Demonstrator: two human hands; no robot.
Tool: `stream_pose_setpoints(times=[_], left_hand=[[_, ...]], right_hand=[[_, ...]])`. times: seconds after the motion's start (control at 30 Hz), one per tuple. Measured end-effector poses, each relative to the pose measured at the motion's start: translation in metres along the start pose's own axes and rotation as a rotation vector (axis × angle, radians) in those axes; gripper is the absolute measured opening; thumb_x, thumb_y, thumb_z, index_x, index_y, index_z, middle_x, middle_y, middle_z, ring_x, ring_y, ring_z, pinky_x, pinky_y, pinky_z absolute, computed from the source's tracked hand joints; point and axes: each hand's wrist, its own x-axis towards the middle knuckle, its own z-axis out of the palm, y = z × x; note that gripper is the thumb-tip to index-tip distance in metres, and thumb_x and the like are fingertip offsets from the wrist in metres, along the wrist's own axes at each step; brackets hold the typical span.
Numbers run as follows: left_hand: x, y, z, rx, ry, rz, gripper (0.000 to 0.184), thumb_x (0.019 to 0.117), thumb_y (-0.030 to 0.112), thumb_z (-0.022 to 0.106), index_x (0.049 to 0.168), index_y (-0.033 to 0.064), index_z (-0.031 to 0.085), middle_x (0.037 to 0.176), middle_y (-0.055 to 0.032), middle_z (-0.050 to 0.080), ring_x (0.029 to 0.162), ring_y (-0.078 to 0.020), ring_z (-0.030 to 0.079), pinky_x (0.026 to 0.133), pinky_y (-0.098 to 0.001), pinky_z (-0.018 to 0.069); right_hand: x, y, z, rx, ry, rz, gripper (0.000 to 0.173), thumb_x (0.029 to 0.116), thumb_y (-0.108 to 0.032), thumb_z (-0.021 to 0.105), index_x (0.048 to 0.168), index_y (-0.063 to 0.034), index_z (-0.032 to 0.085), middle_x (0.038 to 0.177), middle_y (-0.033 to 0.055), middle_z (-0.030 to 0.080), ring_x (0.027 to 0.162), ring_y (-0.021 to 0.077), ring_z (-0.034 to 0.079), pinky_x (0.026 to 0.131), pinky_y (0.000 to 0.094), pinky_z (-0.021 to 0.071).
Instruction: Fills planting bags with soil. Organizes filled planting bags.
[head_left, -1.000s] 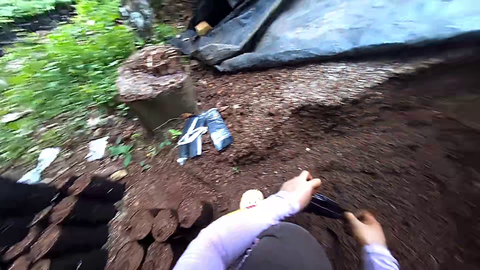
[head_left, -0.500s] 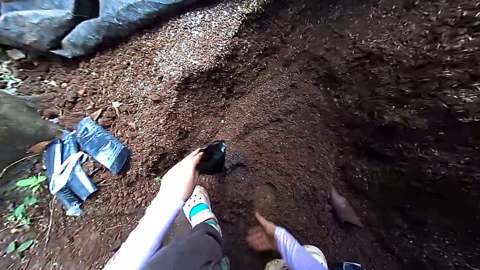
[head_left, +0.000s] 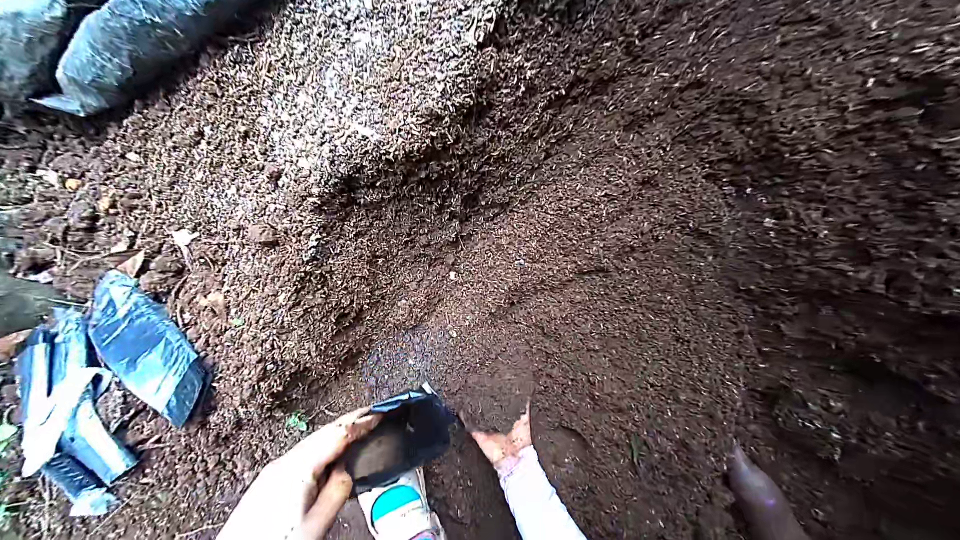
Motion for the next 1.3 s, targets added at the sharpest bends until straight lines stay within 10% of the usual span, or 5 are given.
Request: stream_pose_setpoints(times=[0.63,0.83,1.0,1.17,1.3], left_hand=[[0.104,0.05,0.114,-0.051,-0.605,-0.21,0.046,0.1009,0.018,0.059,0.142,-0.0009,0.054,0.148,-0.0215,0.053,0.138,-0.0344,0.051,0.115,-0.0548,0.0395],[0.102,0.076,0.127,-0.105,-0.487,0.05,0.083,0.0895,0.003,0.066,0.162,0.0,0.025,0.172,-0.0126,0.018,0.158,-0.0218,0.024,0.128,-0.0393,0.0219],[0.106,0.079,0.13,-0.079,-0.468,0.031,0.084,0.0951,0.012,0.065,0.164,0.0015,0.017,0.173,-0.0136,0.015,0.158,-0.0225,0.021,0.128,-0.0399,0.021],[0.118,0.073,0.127,-0.102,-0.42,0.044,0.081,0.0943,0.012,0.066,0.163,0.0031,0.023,0.172,-0.0116,0.019,0.157,-0.0219,0.025,0.127,-0.0411,0.0245],[0.124,0.066,0.123,-0.065,-0.428,0.028,0.079,0.0953,0.013,0.064,0.163,0.0052,0.024,0.172,-0.0095,0.019,0.157,-0.02,0.025,0.127,-0.0397,0.0235]], right_hand=[[-0.106,-0.095,0.019,-0.289,-0.246,-0.274,0.05,0.1114,-0.046,0.021,0.099,-0.0176,0.059,0.077,-0.0029,0.072,0.071,0.0069,0.07,0.062,0.0273,0.0596],[-0.121,-0.107,0.015,-0.349,-0.46,-0.231,0.062,0.1018,-0.069,0.03,0.108,-0.0238,0.072,0.099,0.0008,0.078,0.091,0.0149,0.076,0.076,0.0369,0.0639],[-0.147,-0.103,0.055,-0.676,-0.257,-0.43,0.043,0.1128,-0.035,0.026,0.135,-0.0093,0.053,0.113,0.0037,0.07,0.1,0.0106,0.069,0.085,0.0313,0.0594],[-0.148,-0.118,0.089,-1.327,-0.177,-0.349,0.063,0.1068,-0.032,0.053,0.159,-0.0066,0.03,0.162,0.0187,0.035,0.141,0.0304,0.047,0.107,0.0507,0.0489],[-0.112,-0.16,0.163,-1.956,-0.152,-0.635,0.057,0.1071,-0.041,0.051,0.153,-0.0071,0.044,0.152,0.0183,0.051,0.139,0.0306,0.052,0.114,0.0496,0.0446]])
